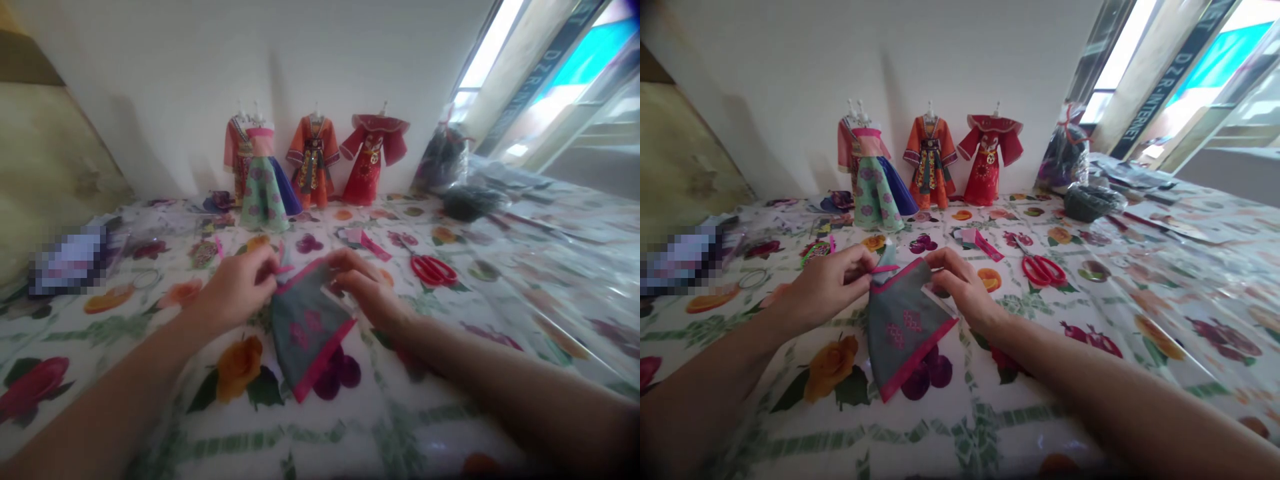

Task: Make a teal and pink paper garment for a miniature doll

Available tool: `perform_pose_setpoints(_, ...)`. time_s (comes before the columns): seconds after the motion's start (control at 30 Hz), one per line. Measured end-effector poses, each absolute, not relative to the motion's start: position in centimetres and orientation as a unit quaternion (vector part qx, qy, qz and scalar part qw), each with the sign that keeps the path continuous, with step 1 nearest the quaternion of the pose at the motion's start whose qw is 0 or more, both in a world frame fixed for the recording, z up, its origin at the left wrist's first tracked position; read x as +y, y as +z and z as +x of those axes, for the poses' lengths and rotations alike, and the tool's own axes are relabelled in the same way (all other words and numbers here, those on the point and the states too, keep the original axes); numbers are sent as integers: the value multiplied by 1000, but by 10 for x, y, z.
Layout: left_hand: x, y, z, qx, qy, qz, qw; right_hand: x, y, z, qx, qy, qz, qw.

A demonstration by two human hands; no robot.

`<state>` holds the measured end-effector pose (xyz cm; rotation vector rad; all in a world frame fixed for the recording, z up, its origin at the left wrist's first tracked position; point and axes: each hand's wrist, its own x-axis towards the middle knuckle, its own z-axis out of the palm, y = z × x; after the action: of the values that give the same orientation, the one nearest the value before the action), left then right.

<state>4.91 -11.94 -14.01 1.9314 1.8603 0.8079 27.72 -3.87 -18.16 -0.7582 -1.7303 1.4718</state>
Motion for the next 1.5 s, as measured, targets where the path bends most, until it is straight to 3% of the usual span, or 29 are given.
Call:
perform_pose_setpoints(0.2,-126,-131,56,584,277,744,173,-29,-181,281,-701,488,-264,447)
perform_pose_setpoints(0.43,-133,-124,62,514,283,781,216,-38,-160,286,-775,412,-259,403)
perform_pose_setpoints(0.77,-137,-121,67,458,293,785,297,-39,-153,292,-806,475,-191,296)
perform_pose_setpoints(1.0,-127,-138,61,470,378,700,383,-40,-157,290,-716,661,-115,194)
perform_pose_setpoints(1.2,-119,-150,65,524,404,605,444,-34,-164,284,-646,697,-186,249)
perform_pose_setpoints(1.5,-116,-154,65,603,252,651,387,-20,-168,289,-637,655,-265,307)
